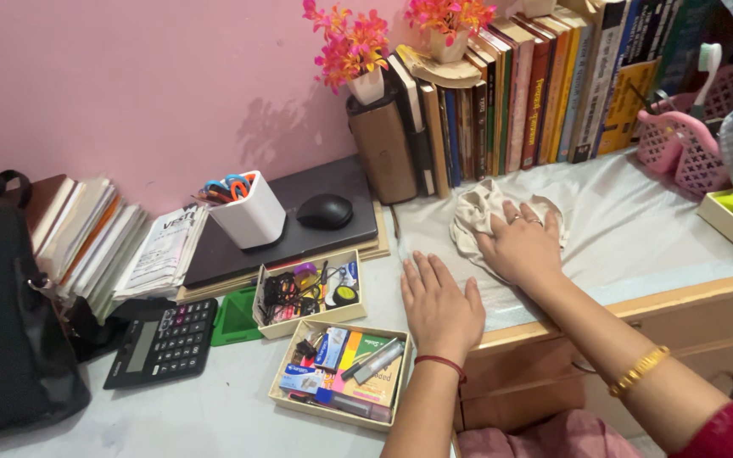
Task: The person wipes a desk surface and several small objects using a white cloth. They clean a green plastic case, a small box containing stationery, and a pink basket holding a toothbrush and other items. The person moves these items aside to wipe the underlying surface and then returns them to the desk.
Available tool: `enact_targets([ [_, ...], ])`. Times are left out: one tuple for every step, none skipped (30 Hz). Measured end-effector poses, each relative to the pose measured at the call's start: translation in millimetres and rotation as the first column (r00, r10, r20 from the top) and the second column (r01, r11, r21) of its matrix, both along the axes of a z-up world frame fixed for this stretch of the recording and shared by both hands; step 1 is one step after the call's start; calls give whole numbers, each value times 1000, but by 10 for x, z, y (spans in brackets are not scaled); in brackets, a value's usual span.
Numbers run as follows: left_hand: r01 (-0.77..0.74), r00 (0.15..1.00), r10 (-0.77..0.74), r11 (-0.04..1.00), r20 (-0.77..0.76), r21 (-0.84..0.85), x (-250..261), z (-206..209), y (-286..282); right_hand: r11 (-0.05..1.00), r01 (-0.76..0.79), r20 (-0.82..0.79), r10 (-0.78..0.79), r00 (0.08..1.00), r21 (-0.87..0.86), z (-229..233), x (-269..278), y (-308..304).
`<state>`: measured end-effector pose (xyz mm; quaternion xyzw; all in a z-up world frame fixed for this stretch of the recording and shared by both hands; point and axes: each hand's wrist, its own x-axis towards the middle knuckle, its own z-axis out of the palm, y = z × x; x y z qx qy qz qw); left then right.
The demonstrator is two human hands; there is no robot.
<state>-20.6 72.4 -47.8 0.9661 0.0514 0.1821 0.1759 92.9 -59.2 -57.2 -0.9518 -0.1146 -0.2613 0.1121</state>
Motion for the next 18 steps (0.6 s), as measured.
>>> enact_targets([
  [-5, 1000, 5, 1000, -14, -8, -8, 8, -13, 1000, -10, 2, 10, 1000, -9, -11, -69, -37],
  [-13, 1000, 13, 1000, -23, -3, -28, 17, -21, 1000, -19, 5, 19, 1000, -18, -21, -132, -61],
  [-20, 999, 20, 1000, -32, 2, -41, 34, -28, 999, -34, -4, 34, 999, -32, -24, -180, -76],
  [-27, 999, 27, 1000, -41, 8, -55, 49, -44, 998, -50, -12, 50, 999, -46, -27, -222, -88],
  [-27, 998, 28, 1000, -62, 14, -66, 62, -55, 996, -68, -19, 67, 998, -57, -28, -247, -84],
  [-27, 996, 28, 999, -83, 21, -74, 70, -68, 993, -90, -16, 89, 996, -72, -32, -262, -75],
  [-30, 994, 33, 999, -104, 30, -79, 74, -66, 990, -117, -14, 116, 993, -85, -43, -268, -44],
  [-31, 995, 34, 999, -95, 37, -72, 76, -65, 985, -143, -12, 142, 990, -98, -53, -264, -25],
  [-32, 996, 36, 998, -87, 46, -64, 71, -62, 978, -181, -13, 181, 983, -100, -62, -238, 3],
  [-34, 996, 38, 998, -80, 54, -57, 63, -62, 970, -219, -15, 219, 976, -103, -61, -185, 38],
  [-32, 996, 36, 998, -83, 51, -54, 56, -61, 961, -257, -16, 257, 966, -103, -58, -128, 74],
  [-30, 996, 34, 998, -87, 47, -49, 52, -62, 963, -254, -16, 253, 967, -93, -54, -71, 107],
  [-27, 995, 31, 999, -90, 44, -42, 52, -59, 965, -249, -15, 248, 969, -83, -41, -7, 135],
  [-23, 995, 27, 999, -93, 40, -44, 49, -53, 967, -244, -14, 243, 970, -73, -25, 54, 150],
  [-18, 995, 21, 999, -97, 36, -51, 44, -47, 979, -190, -52, 187, 981, -66, -6, 116, 149],
  [-13, 995, 16, 999, -100, 32, -55, 38, -42, 989, -136, -90, 130, 987, -62, 14, 181, 144],
  [-10, 996, 13, 999, -94, 36, -54, 32, -37, 995, -81, -129, 73, 989, -58, 27, 245, 144],
  [-7, 996, 10, 999, -87, 39, -49, 27, -33, 998, -52, -118, 47, 992, -40, 36, 308, 115],
])
